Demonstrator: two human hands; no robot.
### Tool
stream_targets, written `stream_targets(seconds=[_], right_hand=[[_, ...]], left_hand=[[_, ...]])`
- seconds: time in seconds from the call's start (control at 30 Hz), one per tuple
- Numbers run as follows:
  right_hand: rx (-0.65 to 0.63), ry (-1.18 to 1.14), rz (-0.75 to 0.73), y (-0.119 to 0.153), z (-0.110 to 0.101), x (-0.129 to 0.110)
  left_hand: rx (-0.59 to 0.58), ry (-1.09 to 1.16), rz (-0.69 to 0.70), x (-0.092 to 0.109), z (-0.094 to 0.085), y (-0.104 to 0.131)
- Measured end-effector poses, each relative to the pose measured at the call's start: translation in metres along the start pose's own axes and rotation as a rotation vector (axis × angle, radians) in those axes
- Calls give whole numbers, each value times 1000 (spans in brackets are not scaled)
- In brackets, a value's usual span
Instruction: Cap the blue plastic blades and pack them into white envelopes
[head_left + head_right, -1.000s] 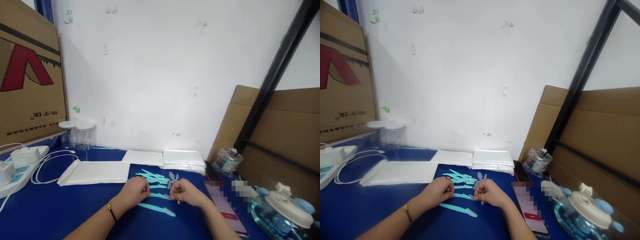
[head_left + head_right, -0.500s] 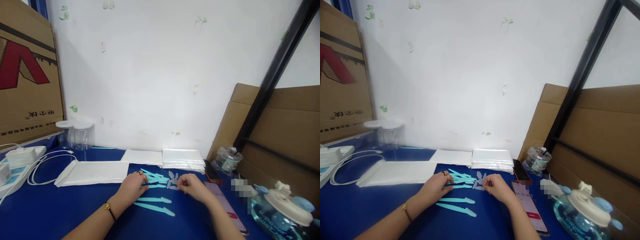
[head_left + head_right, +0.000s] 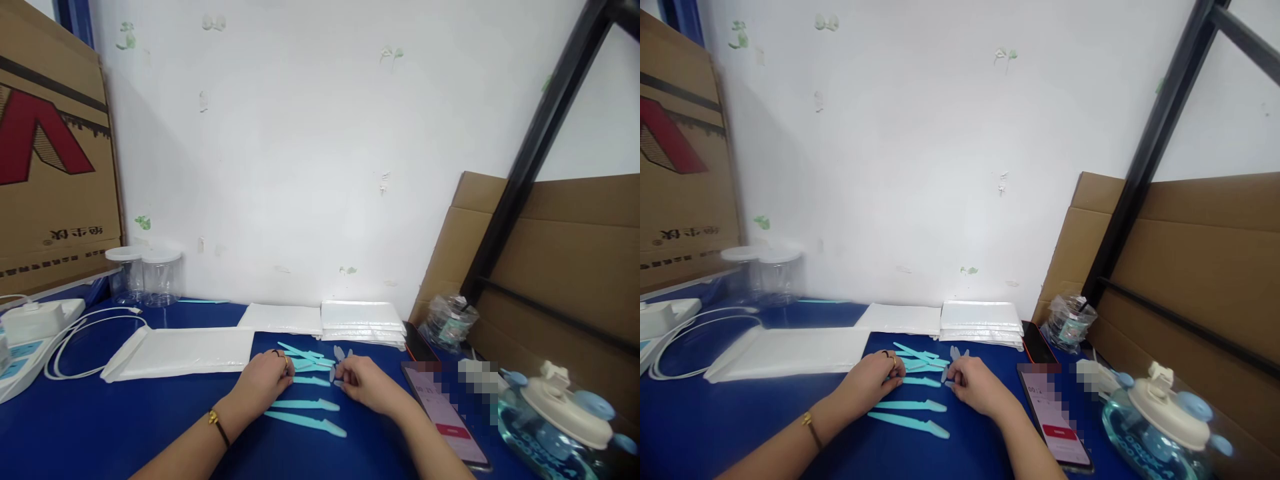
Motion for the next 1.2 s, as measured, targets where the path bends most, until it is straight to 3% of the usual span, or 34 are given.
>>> stream_targets(seconds=[0.17,0.33,0.43,0.57,0.8,0.97,1.07,1.2], right_hand=[[104,-319,54,3,-5,9],[476,-822,78,1,-29,11],[596,-874,93,2,-35,13],[645,-861,116,3,-34,16],[600,-864,88,-1,-26,7],[473,-843,88,-7,-12,-5],[363,-827,103,-8,-4,-6],[239,-530,90,-4,-8,-1]], left_hand=[[-28,37,-43,-1,-5,3],[-24,260,-55,-4,-7,2],[-88,399,-71,-7,1,-2],[-109,514,-73,-9,7,-5],[-138,574,-90,-10,12,-6],[-145,589,-85,-8,13,-5],[-207,591,-78,-5,17,-1],[-309,496,-37,3,23,10]])
Point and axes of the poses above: each hand's wrist, its own y-axis away from the middle knuckle, its own z-axis out of the palm, x = y × z, the point moved 9 cm from there along -y, towards the middle knuckle, and after that the axes turned 13 degrees about -z, right-handed, at the moved point
